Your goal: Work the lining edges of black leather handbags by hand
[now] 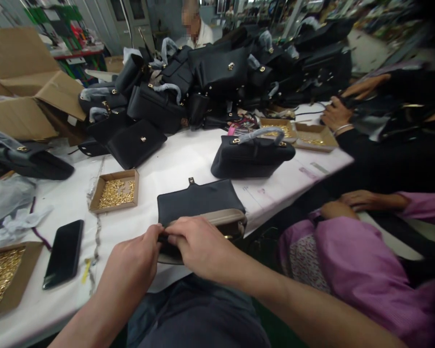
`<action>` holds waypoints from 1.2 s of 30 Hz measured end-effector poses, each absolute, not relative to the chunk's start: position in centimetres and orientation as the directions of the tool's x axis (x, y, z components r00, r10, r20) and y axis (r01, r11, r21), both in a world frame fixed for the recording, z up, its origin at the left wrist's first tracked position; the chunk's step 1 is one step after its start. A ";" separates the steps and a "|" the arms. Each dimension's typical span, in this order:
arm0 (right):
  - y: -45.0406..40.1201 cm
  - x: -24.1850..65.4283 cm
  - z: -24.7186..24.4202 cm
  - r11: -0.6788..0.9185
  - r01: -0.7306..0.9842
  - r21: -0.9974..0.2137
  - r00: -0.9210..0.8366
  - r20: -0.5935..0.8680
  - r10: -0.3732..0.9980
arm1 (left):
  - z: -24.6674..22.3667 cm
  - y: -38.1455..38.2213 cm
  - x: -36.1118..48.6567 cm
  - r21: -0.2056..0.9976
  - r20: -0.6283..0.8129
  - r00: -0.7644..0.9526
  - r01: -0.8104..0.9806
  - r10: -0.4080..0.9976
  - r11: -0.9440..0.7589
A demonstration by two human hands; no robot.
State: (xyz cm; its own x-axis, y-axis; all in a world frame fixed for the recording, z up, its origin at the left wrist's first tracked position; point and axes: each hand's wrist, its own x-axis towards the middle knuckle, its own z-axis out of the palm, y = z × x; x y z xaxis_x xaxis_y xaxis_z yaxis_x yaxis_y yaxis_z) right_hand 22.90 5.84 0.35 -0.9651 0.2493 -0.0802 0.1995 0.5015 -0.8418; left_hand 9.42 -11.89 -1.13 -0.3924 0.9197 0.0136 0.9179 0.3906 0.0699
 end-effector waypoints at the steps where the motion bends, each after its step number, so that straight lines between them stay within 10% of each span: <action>1: 5.9 22.7 0.1 0.476 0.202 -0.856 -0.964 -0.088 0.251 | -1.2 -12.0 9.4 0.074 0.065 -0.368 0.929 0.928 0.363; 25: 4.9 21.8 -1.8 0.263 0.234 -0.936 -0.945 -0.156 0.286 | -4.7 -15.9 8.5 0.228 0.370 -0.144 0.972 0.918 0.060; 36: 2.4 23.1 -1.8 0.316 0.036 -0.948 -0.924 0.089 0.373 | -5.7 -16.6 8.3 0.351 0.445 -0.180 0.936 0.877 0.014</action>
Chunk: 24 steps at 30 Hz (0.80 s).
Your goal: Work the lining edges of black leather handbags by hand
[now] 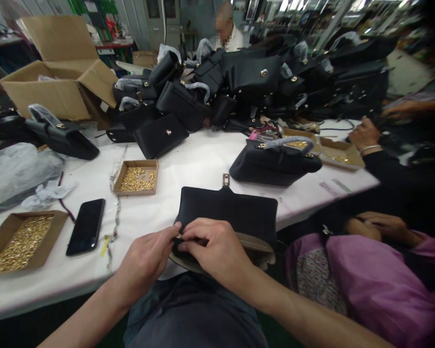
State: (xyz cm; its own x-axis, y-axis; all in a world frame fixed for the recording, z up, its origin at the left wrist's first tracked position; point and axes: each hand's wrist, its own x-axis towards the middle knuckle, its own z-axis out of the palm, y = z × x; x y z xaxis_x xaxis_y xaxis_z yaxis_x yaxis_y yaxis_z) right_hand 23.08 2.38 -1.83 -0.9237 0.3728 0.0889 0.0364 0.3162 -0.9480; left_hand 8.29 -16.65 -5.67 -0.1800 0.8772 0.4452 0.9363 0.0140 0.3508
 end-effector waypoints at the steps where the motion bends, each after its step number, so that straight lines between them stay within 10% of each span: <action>1: 2.2 23.3 -1.8 0.310 0.033 -0.950 -0.923 0.090 0.374 | -5.8 -16.7 8.3 0.360 0.445 -0.179 0.933 0.877 0.008; 24: 2.2 22.1 -2.4 0.328 0.268 -0.906 -0.896 -0.109 0.431 | -8.7 -17.9 7.8 0.360 0.503 -0.112 0.929 0.857 -0.090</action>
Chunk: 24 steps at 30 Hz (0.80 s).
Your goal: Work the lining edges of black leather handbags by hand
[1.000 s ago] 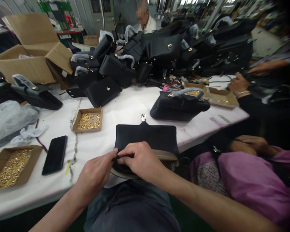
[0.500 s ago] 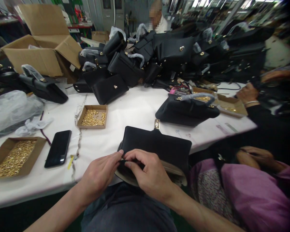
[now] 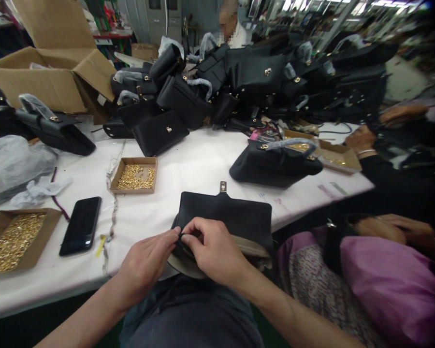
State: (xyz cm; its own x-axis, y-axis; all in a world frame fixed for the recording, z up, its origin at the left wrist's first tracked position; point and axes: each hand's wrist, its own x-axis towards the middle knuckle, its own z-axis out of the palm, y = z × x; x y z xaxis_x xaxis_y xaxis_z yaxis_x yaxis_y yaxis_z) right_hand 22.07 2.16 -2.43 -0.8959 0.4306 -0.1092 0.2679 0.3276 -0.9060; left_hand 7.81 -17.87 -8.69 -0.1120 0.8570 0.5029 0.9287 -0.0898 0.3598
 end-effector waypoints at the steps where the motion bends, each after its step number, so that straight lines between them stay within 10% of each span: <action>1: 2.1 21.9 -2.2 0.360 0.275 -0.891 -0.898 -0.105 0.427 | -9.0 -18.0 7.8 0.361 0.501 -0.127 0.929 0.856 -0.074; 24: 1.2 20.2 -1.6 0.496 0.417 -0.761 -0.871 -0.180 0.457 | -8.8 -18.8 7.1 0.179 0.617 0.122 0.941 0.778 -0.289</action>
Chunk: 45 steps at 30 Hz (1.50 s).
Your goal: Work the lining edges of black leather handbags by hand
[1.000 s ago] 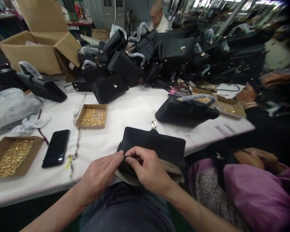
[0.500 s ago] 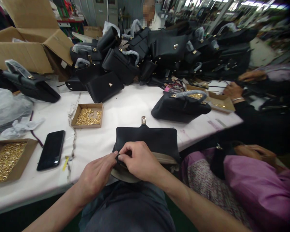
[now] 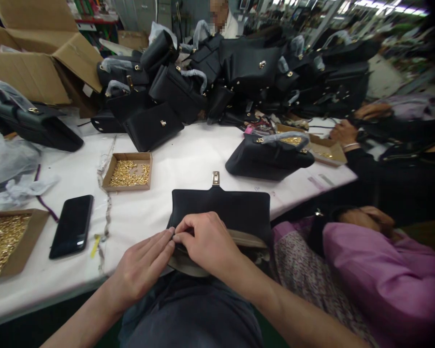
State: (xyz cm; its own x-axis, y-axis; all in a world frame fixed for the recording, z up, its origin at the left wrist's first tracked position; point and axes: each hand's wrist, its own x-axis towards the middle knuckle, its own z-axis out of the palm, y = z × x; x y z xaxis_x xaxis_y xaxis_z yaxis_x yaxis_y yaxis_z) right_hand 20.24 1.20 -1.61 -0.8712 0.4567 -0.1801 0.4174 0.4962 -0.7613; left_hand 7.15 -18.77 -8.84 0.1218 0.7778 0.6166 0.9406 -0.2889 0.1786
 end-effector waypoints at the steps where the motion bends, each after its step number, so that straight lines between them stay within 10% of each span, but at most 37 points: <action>1: 1.0 20.3 -1.5 0.514 0.422 -0.746 -0.868 -0.169 0.467 | -9.0 -18.9 7.2 0.197 0.617 0.104 0.939 0.780 -0.281; 21: 0.1 23.8 -2.4 0.769 0.005 -0.639 -0.966 0.197 0.170 | -8.8 -18.1 7.6 0.360 0.673 -0.079 0.903 0.736 -0.233; 29: 2.3 22.4 -0.4 0.512 0.130 -0.849 -0.978 -0.024 0.208 | -9.2 -18.5 7.1 0.304 0.651 0.018 0.910 0.758 -0.283; 36: 3.5 20.5 1.2 0.772 0.249 -0.585 -0.968 -0.163 0.189 | -9.1 -18.7 6.6 0.314 0.612 0.042 0.904 0.790 -0.291; 45: 6.4 17.9 -0.8 0.466 0.214 -0.858 -0.971 -0.239 0.007 | -8.4 -18.2 6.5 0.300 0.587 0.056 0.911 0.807 -0.282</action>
